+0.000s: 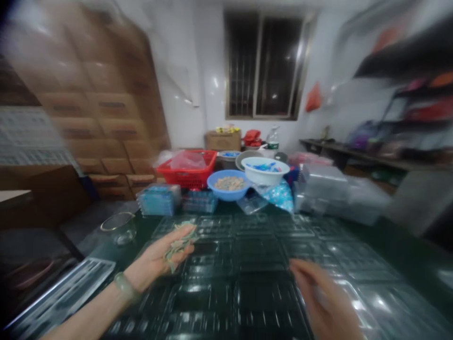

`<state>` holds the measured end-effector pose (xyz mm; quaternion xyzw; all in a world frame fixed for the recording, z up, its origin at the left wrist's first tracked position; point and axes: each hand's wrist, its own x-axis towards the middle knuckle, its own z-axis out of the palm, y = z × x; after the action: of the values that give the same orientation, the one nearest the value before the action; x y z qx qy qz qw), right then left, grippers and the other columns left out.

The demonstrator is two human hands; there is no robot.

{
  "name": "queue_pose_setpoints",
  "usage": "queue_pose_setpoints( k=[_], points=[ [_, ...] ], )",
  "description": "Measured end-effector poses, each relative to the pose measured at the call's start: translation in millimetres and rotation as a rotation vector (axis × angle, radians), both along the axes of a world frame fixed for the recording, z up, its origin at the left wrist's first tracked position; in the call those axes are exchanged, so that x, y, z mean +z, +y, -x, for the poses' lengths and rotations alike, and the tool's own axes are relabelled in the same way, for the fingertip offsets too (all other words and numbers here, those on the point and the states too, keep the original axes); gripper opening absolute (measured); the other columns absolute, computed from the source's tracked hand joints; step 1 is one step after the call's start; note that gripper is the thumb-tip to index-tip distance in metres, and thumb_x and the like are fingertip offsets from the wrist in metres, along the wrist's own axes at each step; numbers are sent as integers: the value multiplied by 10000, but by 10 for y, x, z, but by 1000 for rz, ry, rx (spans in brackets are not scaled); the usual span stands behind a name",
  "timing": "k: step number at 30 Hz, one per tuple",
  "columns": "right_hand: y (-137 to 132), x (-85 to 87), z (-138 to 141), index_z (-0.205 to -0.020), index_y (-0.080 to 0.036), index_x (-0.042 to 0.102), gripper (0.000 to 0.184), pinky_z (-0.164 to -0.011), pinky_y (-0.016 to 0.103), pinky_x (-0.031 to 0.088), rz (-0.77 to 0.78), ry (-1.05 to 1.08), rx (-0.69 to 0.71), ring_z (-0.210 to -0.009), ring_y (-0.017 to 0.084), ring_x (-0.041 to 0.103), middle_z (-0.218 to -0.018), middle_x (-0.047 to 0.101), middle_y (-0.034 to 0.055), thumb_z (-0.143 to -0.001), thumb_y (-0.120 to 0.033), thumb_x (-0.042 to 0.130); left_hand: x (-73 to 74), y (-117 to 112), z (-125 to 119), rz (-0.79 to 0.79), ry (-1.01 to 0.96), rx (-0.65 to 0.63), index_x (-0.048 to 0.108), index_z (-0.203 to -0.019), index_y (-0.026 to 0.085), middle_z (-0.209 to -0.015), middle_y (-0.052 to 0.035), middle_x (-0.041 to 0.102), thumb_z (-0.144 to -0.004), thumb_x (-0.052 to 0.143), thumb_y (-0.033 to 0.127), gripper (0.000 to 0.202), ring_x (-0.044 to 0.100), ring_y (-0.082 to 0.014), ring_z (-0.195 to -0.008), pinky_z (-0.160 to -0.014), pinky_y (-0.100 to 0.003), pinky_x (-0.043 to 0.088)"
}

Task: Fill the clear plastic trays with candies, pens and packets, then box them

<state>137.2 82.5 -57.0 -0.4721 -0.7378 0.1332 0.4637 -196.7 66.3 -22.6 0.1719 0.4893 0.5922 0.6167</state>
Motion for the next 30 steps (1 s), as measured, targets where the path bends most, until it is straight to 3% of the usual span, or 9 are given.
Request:
queue_pose_setpoints(
  k=[3,6,9,16,20,23,26,30],
  points=[
    [-101,100,702,-961,-251,579,195,-673,299,489,306,111,389,-765,192,607,-864,635,55,-846,-376,484,-193,-392,-104,18,-12,18,568,-764,135,-602,-8,566,-636,721,222,217,539,-96,-440,-312,-146,335],
    [-193,141,1348,-924,-198,592,230,-534,228,461,512,167,595,-638,145,592,-738,619,28,-849,-379,470,-354,-659,-148,5,-6,22,581,-733,138,-585,12,542,-615,736,215,210,504,-68,-431,-342,-148,325],
    [-230,106,1721,-845,-175,600,224,-463,183,413,627,146,701,-548,102,538,-618,562,-9,-825,-377,505,-449,-809,-144,-31,61,-10,568,-681,132,-510,28,482,-655,703,275,199,425,-51,-387,-339,-159,268],
    [-145,-42,2023,-731,-150,558,221,-351,143,357,987,48,843,-435,71,484,-552,524,-34,-757,-369,577,-540,-850,-59,-54,90,10,540,-667,136,-534,-6,535,-585,719,169,199,476,-103,-445,-407,-210,299],
    [-65,-44,2094,-718,-149,536,224,-350,136,357,1011,57,839,-418,60,465,-525,484,-49,-773,-365,560,-558,-887,51,-74,62,-46,558,-703,128,-584,-24,557,-628,684,176,155,469,-96,-462,-431,-217,302],
    [-2,32,2111,-721,-145,530,220,-374,148,377,1006,122,816,-440,61,460,-550,473,-44,-784,-355,551,-582,-924,135,-59,65,-49,555,-705,135,-575,-6,530,-643,670,179,138,438,-80,-451,-429,-212,295],
    [10,126,2140,-758,-148,540,192,-404,168,394,1024,178,884,-471,73,471,-573,487,-34,-781,-338,560,-622,-937,180,-31,108,-45,555,-712,142,-591,-5,536,-652,656,168,120,435,-74,-452,-430,-206,304],
    [-53,180,2231,-746,-152,558,120,-432,170,361,961,21,952,-487,72,456,-565,492,-34,-779,-268,553,-642,-946,178,-55,149,-95,542,-706,153,-493,32,464,-679,630,188,99,369,-61,-382,-368,-193,248]
  ],
)
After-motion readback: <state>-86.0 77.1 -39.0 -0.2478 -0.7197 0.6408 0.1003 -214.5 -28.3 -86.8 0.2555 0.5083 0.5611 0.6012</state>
